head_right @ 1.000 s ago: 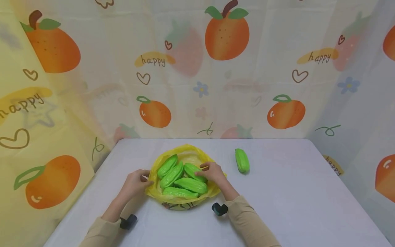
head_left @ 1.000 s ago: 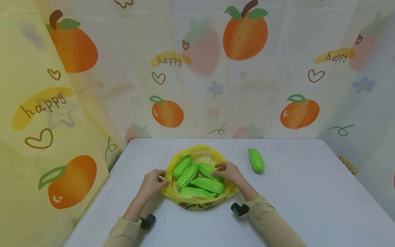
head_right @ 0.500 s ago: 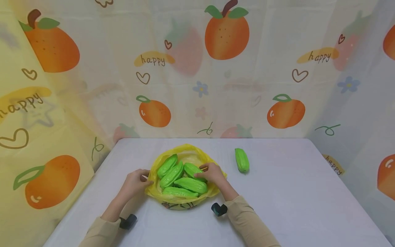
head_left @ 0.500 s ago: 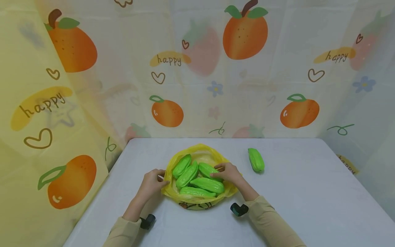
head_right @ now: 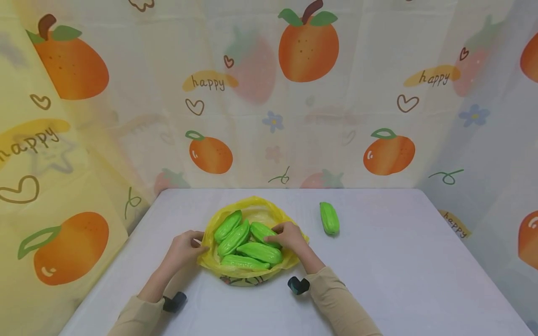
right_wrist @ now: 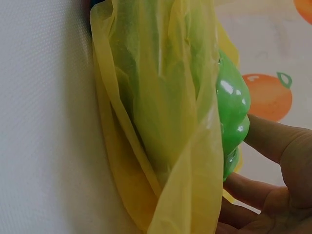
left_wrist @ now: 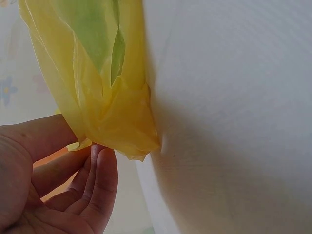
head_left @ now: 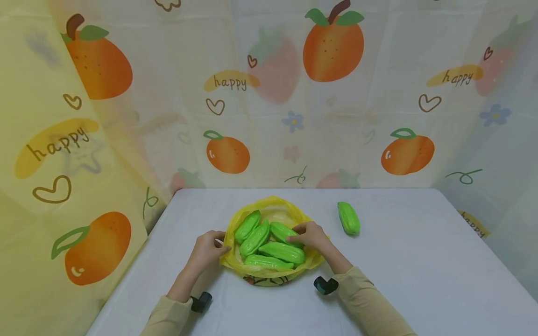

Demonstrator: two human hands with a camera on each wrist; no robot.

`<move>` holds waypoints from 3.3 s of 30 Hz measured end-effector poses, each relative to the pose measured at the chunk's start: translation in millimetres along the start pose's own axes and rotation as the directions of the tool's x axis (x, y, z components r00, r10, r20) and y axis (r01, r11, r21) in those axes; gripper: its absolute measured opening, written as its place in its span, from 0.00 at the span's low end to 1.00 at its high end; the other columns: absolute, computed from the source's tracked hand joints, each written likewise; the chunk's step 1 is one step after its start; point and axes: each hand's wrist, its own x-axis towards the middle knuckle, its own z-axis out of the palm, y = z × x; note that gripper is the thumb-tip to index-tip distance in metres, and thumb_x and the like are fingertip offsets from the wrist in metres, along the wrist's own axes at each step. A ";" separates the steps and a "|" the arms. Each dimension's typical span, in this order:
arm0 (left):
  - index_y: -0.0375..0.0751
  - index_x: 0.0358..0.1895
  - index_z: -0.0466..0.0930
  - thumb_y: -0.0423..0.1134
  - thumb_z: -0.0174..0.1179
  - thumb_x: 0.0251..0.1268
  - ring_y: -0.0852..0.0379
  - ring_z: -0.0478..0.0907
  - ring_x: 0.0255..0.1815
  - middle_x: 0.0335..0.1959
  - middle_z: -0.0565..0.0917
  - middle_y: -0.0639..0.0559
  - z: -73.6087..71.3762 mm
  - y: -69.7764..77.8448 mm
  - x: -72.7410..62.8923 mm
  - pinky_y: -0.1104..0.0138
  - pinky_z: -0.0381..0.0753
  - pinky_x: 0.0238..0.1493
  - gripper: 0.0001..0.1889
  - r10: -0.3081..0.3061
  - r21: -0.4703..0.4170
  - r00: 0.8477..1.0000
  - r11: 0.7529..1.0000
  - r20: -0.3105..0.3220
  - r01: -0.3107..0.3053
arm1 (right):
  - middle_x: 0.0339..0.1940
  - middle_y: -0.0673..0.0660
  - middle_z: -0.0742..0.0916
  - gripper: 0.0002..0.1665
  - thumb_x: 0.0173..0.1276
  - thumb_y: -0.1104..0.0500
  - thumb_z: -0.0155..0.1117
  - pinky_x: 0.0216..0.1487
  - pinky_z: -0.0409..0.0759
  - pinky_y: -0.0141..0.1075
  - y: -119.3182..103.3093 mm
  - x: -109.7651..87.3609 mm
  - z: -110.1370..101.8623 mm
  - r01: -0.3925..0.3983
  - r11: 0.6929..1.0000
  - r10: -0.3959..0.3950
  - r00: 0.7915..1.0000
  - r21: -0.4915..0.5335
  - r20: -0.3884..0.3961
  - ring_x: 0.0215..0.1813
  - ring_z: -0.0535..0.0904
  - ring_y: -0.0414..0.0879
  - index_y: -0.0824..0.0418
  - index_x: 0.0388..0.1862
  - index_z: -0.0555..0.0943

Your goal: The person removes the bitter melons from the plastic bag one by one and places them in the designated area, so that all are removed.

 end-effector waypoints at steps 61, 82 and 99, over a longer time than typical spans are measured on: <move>0.32 0.48 0.82 0.32 0.70 0.49 0.54 0.81 0.33 0.41 0.84 0.43 1.0 -3.0 0.9 0.68 0.81 0.29 0.19 0.008 -0.015 1.000 1.000 -0.017 -0.008 | 0.54 0.65 0.83 0.31 0.59 0.48 0.69 0.48 0.81 0.43 0.5 -22.0 -53.1 0.057 0.997 -0.052 0.994 0.047 -0.094 0.54 0.79 0.56 0.67 0.55 0.79; 0.31 0.48 0.82 0.32 0.69 0.50 0.54 0.81 0.34 0.42 0.84 0.43 1.7 -4.4 2.0 0.67 0.82 0.31 0.19 0.009 -0.006 1.000 1.000 -0.006 -0.009 | 0.58 0.67 0.80 0.37 0.59 0.43 0.67 0.49 0.81 0.43 20.2 -24.2 -88.6 -0.026 0.997 0.038 0.988 0.079 -0.152 0.52 0.79 0.54 0.66 0.60 0.76; 0.31 0.49 0.82 0.32 0.69 0.50 0.53 0.81 0.34 0.41 0.84 0.43 1.9 -4.8 1.8 0.67 0.82 0.30 0.19 0.001 -0.012 1.000 1.000 -0.003 -0.001 | 0.63 0.68 0.76 0.41 0.62 0.41 0.64 0.58 0.76 0.47 36.4 -31.2 -113.0 -0.072 0.994 0.086 0.980 0.083 -0.181 0.60 0.74 0.58 0.67 0.65 0.71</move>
